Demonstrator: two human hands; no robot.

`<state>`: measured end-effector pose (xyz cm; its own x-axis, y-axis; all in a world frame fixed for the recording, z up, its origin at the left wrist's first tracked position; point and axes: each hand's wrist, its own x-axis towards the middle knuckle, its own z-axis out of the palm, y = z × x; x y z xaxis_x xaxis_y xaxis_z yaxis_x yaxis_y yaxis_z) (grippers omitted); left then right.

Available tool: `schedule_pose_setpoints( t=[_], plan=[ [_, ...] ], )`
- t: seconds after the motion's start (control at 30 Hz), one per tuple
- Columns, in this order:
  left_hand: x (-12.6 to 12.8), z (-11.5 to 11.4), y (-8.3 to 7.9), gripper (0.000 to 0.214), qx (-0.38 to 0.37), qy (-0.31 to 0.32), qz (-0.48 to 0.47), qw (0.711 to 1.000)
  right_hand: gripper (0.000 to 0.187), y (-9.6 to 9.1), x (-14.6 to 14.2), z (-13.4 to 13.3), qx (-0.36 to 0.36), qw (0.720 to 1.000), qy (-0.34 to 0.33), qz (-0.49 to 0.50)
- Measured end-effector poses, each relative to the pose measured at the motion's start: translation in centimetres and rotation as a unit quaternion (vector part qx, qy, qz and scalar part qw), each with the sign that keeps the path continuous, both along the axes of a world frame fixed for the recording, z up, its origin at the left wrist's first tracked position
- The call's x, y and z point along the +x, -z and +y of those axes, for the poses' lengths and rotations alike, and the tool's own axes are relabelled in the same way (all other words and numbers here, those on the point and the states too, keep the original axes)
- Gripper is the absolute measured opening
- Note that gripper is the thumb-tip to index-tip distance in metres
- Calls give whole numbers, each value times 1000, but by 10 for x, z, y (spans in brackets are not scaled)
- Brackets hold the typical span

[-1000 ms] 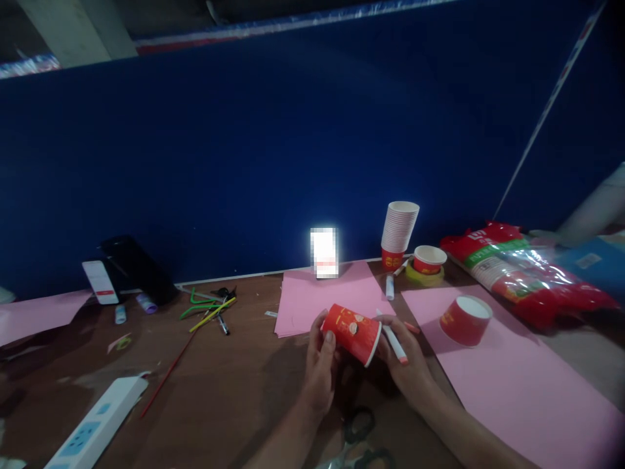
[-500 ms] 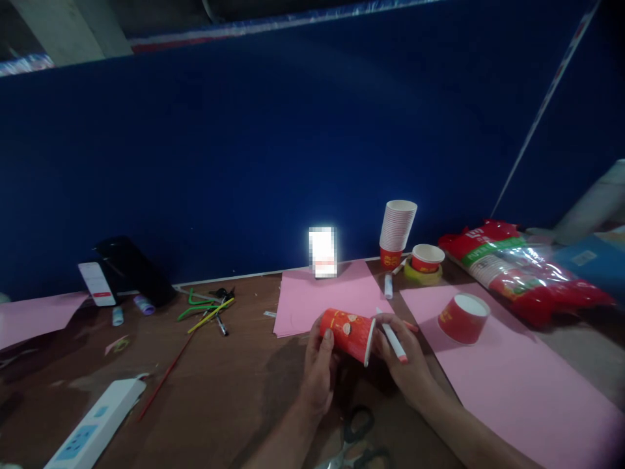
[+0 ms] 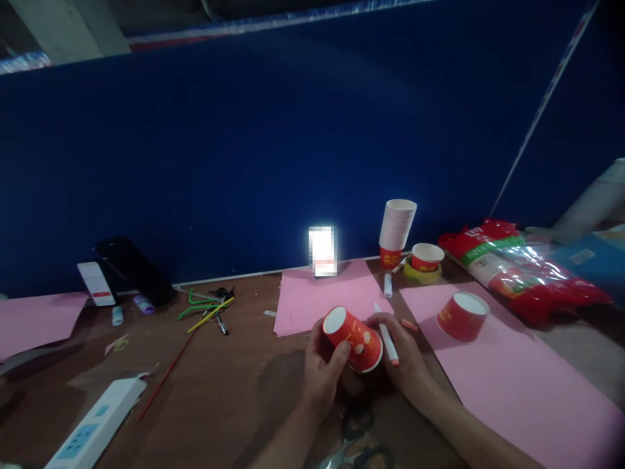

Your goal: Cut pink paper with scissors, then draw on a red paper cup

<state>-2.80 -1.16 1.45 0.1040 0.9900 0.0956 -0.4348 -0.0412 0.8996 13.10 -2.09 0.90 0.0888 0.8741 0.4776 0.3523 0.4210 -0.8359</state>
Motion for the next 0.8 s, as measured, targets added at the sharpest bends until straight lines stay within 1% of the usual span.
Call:
schedule_pose_setpoints(
  t=[0.1, 0.2, 0.27, 0.33, 0.4, 0.47, 0.5, 0.57, 0.6, 0.63, 0.7, 0.8],
  plan=[
    [0, -4, -9, 53, 26, -30, 69, 997, 18, 0, -2, 2, -43, 997, 35, 59],
    [0, -5, -12, 53, 40, -36, 116, 992, 16, -2, -6, 1, -52, 992, 42, 103],
    [-1, -4, -10, 52, 49, -48, 141, 988, 17, -7, -9, -2, -52, 991, 42, 115],
    [-2, -2, -8, 52, 48, -54, 140, 987, 16, -14, -11, -5, -50, 993, 51, 90],
    [-3, 1, -4, 49, 20, -44, 84, 995, 14, -21, -13, -9, -42, 996, 71, 39],
    [-3, 6, -1, 41, -48, -34, -15, 998, 14, -24, -13, -10, -39, 996, 84, 3],
    [-4, 8, 0, 35, -91, -32, -70, 993, 14, -24, -13, -11, -42, 995, 86, -4],
    [-5, 13, -1, 30, -188, 3, -141, 972, 15, -21, -12, -10, -44, 995, 86, -4],
    [-6, 14, -2, 29, -223, 19, -170, 960, 16, -19, -12, -10, -46, 995, 83, -1],
    [-7, 16, -3, 28, -243, 26, -199, 949, 16, -16, -12, -10, -49, 996, 80, 3],
    [-9, 18, -7, 25, -258, 39, -253, 932, 17, -14, -12, -9, -54, 995, 79, 11],
    [-14, 20, -9, 26, -288, 55, -306, 906, 17, -16, -13, -10, -61, 995, 78, 8]
  ],
)
